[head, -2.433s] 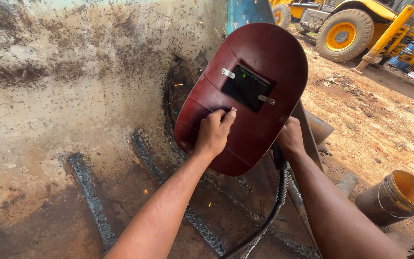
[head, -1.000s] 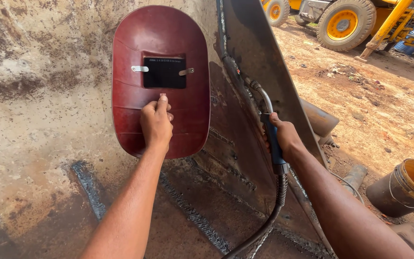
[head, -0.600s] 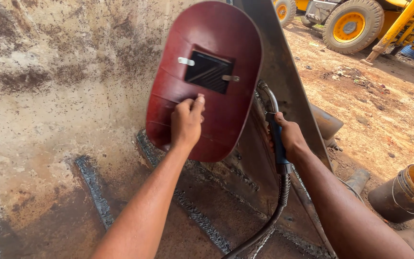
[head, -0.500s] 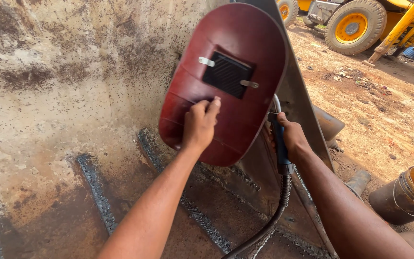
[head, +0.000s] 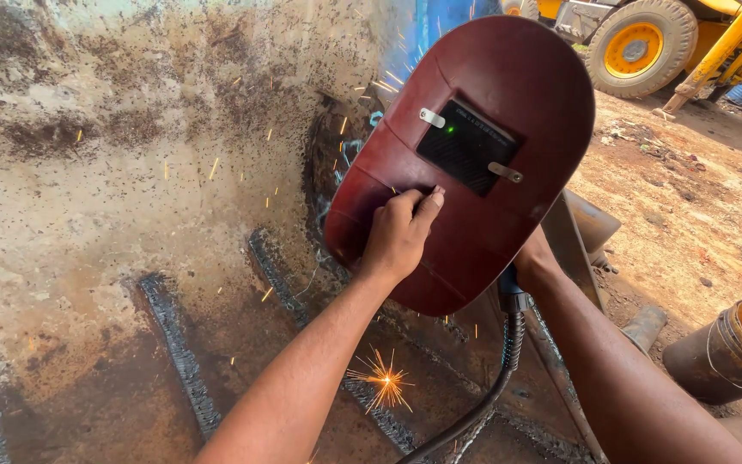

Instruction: The person welds metal plates inside a large construction bucket using a welding torch and a handheld welding mask. They move the torch along various seams and joints while holding the mask in front of their eyes to block sparks.

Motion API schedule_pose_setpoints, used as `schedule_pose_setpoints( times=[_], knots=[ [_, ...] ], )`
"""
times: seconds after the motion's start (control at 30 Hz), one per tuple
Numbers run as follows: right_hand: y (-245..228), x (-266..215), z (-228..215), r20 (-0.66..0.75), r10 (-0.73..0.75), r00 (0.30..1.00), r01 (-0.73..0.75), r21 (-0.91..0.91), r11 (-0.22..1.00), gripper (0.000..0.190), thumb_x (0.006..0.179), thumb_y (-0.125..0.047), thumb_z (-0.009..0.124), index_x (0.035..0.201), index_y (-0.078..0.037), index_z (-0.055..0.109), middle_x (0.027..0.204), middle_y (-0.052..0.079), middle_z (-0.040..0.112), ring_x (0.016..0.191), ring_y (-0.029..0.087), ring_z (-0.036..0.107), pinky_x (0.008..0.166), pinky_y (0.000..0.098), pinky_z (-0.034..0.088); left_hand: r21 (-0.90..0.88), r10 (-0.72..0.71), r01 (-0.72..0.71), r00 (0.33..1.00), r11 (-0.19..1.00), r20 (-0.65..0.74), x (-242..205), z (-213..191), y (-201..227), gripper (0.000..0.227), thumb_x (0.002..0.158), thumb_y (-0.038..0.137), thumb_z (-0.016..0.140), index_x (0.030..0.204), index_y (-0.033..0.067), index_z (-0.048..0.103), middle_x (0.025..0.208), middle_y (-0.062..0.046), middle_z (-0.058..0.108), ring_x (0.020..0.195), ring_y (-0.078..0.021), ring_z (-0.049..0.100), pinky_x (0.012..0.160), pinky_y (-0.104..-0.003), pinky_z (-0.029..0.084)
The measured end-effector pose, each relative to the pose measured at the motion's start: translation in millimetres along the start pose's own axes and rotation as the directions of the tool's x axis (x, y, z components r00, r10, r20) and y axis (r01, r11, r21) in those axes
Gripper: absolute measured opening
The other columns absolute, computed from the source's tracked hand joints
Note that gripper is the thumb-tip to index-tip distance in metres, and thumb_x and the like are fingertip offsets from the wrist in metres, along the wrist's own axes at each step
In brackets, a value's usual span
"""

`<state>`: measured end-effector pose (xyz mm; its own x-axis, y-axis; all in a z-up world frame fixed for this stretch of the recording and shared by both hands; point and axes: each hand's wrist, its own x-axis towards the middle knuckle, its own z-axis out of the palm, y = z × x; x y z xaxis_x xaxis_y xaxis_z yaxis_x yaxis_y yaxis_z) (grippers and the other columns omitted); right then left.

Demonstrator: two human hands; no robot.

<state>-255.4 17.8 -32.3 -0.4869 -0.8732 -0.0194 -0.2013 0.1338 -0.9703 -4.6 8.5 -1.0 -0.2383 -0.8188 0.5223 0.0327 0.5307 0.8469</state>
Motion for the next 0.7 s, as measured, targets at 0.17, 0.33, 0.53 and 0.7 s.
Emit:
schedule_pose_setpoints(
  times=[0.17, 0.33, 0.53, 0.7],
  knots=[
    [-7.3, -6.5, 1.7, -0.016, 0.058, 0.998, -0.057, 0.049, 0.997, 0.029, 0.099, -0.03, 0.053, 0.097, -0.002, 0.062, 0.091, 0.009, 0.061, 0.072, 0.017, 0.056, 0.058, 0.0354, 0.045, -0.002, -0.015, 0.015, 1.0, 1.0, -0.023, -0.3, -3.9, -4.1, 0.046, 0.102, 0.041, 0.056, 0.081, 0.0005, 0.065, 0.061, -0.007, 0.063, 0.056, -0.0166, 0.063, 0.055, -0.039, 0.048],
    [-12.2, -13.4, -0.3, -0.02, 0.083, 0.996, -0.082, 0.021, 0.996, 0.026, 0.096, -0.022, 0.054, 0.089, 0.0, 0.064, 0.082, 0.011, 0.062, 0.064, 0.019, 0.056, 0.055, 0.0361, 0.044, -0.011, -0.07, 0.07, 0.997, 0.997, -0.011, -0.3, -5.2, -0.7, 0.048, 0.102, 0.043, 0.055, 0.079, 0.0015, 0.064, 0.059, -0.006, 0.061, 0.055, -0.0161, 0.061, 0.054, -0.038, 0.047],
    [-16.6, -26.0, -4.0, 0.093, -0.047, 0.995, 0.043, 0.045, 0.998, 0.049, 0.104, -0.041, 0.047, 0.084, 0.001, 0.062, 0.072, 0.012, 0.06, 0.056, 0.019, 0.055, 0.053, 0.0342, 0.046, 0.033, -0.11, 0.114, 0.988, 0.993, -0.107, 6.7, -9.5, -18.0, 0.049, 0.1, 0.045, 0.057, 0.082, 0.0006, 0.069, 0.062, -0.008, 0.066, 0.059, -0.0188, 0.067, 0.056, -0.037, 0.05],
    [-23.6, -44.0, -5.2, 0.071, 0.024, 0.997, -0.021, -0.042, 0.999, 0.058, 0.105, -0.055, 0.042, 0.09, -0.003, 0.062, 0.07, 0.008, 0.058, 0.055, 0.018, 0.056, 0.052, 0.0345, 0.049, 0.021, -0.142, 0.16, 0.924, 0.987, -0.355, 20.7, -35.0, -76.1, 0.047, 0.1, 0.042, 0.058, 0.089, -0.0015, 0.07, 0.072, -0.004, 0.072, 0.061, -0.0176, 0.07, 0.056, -0.034, 0.054]
  ],
)
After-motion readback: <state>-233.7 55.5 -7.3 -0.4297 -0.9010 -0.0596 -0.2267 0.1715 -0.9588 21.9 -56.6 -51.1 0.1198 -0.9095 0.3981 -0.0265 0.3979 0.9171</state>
